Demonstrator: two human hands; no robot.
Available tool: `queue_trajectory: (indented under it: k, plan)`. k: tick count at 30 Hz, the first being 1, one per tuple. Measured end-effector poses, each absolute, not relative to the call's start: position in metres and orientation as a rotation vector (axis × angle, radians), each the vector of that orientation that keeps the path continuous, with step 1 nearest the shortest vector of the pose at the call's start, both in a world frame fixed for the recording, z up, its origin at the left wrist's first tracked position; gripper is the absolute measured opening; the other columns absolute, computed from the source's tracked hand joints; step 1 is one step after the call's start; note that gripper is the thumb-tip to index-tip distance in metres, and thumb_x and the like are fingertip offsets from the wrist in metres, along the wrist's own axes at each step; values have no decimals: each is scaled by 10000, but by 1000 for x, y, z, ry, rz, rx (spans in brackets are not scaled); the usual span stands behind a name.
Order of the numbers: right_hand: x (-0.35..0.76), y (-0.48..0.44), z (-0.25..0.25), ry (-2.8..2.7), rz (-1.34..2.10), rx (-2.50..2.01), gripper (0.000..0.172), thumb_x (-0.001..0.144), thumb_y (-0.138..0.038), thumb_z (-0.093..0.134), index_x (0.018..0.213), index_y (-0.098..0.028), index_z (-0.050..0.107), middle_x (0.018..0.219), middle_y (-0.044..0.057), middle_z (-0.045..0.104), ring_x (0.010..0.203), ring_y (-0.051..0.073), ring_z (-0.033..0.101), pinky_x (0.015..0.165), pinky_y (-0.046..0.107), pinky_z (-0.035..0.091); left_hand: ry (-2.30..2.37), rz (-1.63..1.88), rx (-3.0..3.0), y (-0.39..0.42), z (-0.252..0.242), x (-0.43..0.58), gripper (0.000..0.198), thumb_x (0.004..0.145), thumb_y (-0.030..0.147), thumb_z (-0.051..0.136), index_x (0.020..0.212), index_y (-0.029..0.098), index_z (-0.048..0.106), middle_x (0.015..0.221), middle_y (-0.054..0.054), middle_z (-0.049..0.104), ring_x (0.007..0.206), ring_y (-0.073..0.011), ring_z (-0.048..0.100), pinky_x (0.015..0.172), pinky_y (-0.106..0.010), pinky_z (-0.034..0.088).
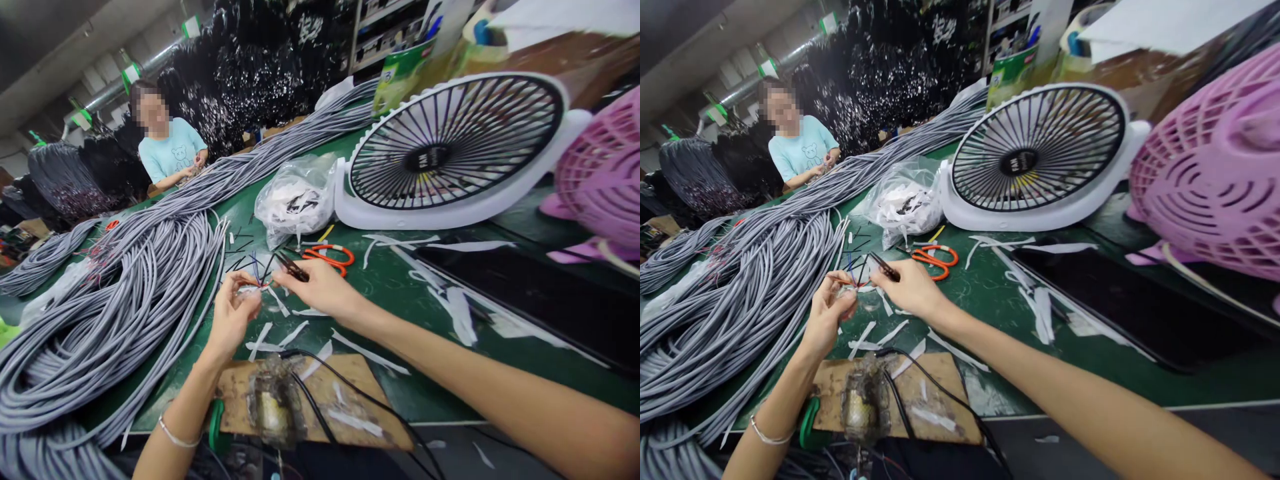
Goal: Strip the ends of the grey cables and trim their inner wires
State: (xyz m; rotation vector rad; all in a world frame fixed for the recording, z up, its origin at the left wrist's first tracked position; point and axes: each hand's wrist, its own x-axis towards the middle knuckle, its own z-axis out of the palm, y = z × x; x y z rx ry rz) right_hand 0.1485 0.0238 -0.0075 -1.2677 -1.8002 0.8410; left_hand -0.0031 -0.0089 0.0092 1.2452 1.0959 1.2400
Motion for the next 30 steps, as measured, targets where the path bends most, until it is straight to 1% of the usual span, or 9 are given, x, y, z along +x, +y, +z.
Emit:
queue_trajectory:
  k: [4,7,9,12,14,17,22,26,30]
  plan:
    - [178,37,-1,-2260,460,-1631,209,745,-335,582,820,-156,661,789,98,649,731,233,591,579,282,384,1257,1088,1332,-4,9,-10,252,646,266,644,822,164,495,776,25,521,432,-8,397,403,-145,295]
    - [190,44,2,-2453,432,-1614,235,808,-341,524,860,-170,677,874,110,671,844,234,614,677,277,414,1473,1040,1544,-2,7,-16,239,666,232,615,890,160,574,783,2,577,503,-50,478,497,-182,376]
    - [193,50,-1,-2427,367,-1688,271,857,-264,434,883,-148,678,908,138,666,884,239,613,709,284,412,1640,1009,1701,-2,5,-20,188,674,220,614,847,149,636,743,-21,624,591,-97,536,592,-215,413]
    - [195,61,-7,-2305,287,-1886,274,795,-113,432,940,-63,659,979,224,632,919,290,601,674,310,407,1755,1004,1797,-2,5,-23,143,703,249,608,767,139,673,718,-51,671,651,-144,580,646,-247,430]
    - [196,66,-11,-2277,304,-1942,265,722,-81,485,917,-46,661,954,236,633,882,303,611,624,305,402,1735,1071,1861,-3,6,-23,165,733,262,588,779,134,680,739,-61,679,653,-148,586,630,-243,428]
    - [197,66,-9,-2233,327,-1969,221,664,-118,538,835,-72,670,859,212,648,781,301,626,552,298,381,1649,1190,2002,-7,10,-22,199,779,269,540,770,131,682,702,-54,649,624,-136,556,557,-219,397]
    - [188,49,4,-2187,286,-1694,170,748,-238,469,764,-155,616,760,89,637,705,196,594,576,258,386,1514,1346,2008,-14,16,-22,228,817,252,482,791,137,677,667,-39,624,585,-123,523,537,-210,388]
    - [173,35,6,-1992,466,-1041,157,740,-293,468,650,-168,503,625,4,512,553,110,461,534,224,371,1446,1411,1887,-16,16,-25,253,827,289,472,803,136,672,646,-32,621,550,-117,508,526,-212,381]
    - [164,29,4,-1952,542,-883,238,706,-340,518,560,-185,412,548,-40,386,504,87,361,492,219,316,1416,1392,1855,-18,14,-26,256,809,325,499,777,137,670,616,-25,593,537,-119,489,506,-214,364]
